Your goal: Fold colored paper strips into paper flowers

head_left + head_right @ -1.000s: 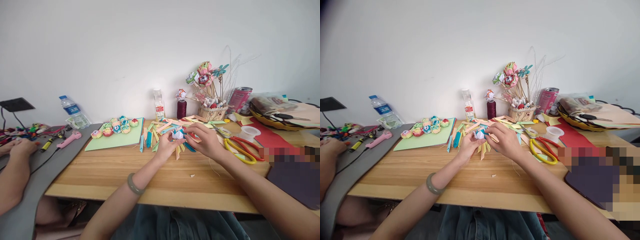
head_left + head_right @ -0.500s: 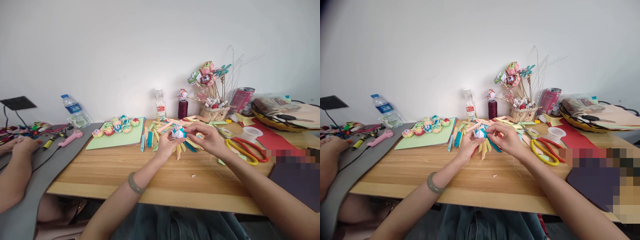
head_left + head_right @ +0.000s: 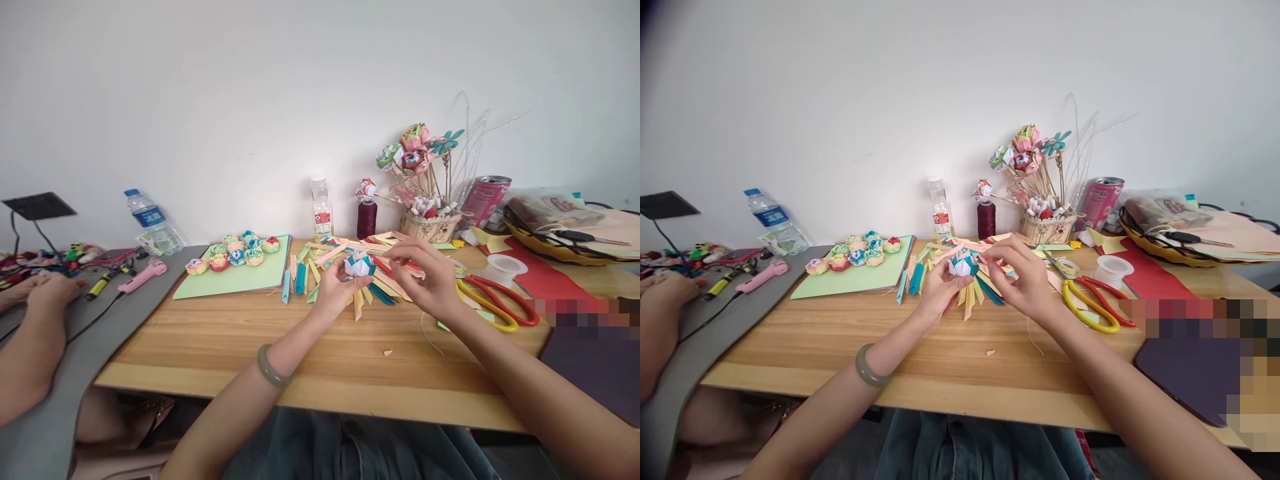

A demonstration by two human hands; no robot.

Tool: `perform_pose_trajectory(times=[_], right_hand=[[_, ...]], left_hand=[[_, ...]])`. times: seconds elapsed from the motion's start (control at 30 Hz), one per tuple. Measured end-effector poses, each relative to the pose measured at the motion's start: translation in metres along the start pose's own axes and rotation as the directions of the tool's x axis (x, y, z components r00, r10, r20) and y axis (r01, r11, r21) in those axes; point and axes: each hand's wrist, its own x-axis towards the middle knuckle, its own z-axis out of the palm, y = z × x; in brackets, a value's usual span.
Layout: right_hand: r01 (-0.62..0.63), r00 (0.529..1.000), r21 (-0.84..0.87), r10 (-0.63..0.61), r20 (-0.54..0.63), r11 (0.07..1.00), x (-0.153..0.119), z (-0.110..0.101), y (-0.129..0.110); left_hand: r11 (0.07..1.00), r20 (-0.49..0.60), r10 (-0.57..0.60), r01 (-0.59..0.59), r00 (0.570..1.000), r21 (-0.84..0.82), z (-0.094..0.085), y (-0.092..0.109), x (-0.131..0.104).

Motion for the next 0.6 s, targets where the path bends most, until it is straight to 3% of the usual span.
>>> perform_pose_trajectory(times=[0.3,0.47,0.6], right_hand=[[-0.25,0.95,0.06,0.233,0.206,0.967,0.003,0.011,-0.006],[-0.252,0.943,0.082,0.226,0.243,0.964,0.005,0.011,-0.005],[-0.219,0.948,0.079,0.193,0.254,0.973,0.004,0.01,-0.004]], left_hand=[[0.949,0.004,0.209,-0.204,0.978,0.241,-0.001,0.002,-0.002],[0.859,0.022,0.305,-0.285,0.952,0.425,-0.003,0.002,-0.003],[0.833,0.042,0.325,-0.307,0.945,0.46,-0.004,0.004,-0.004]])
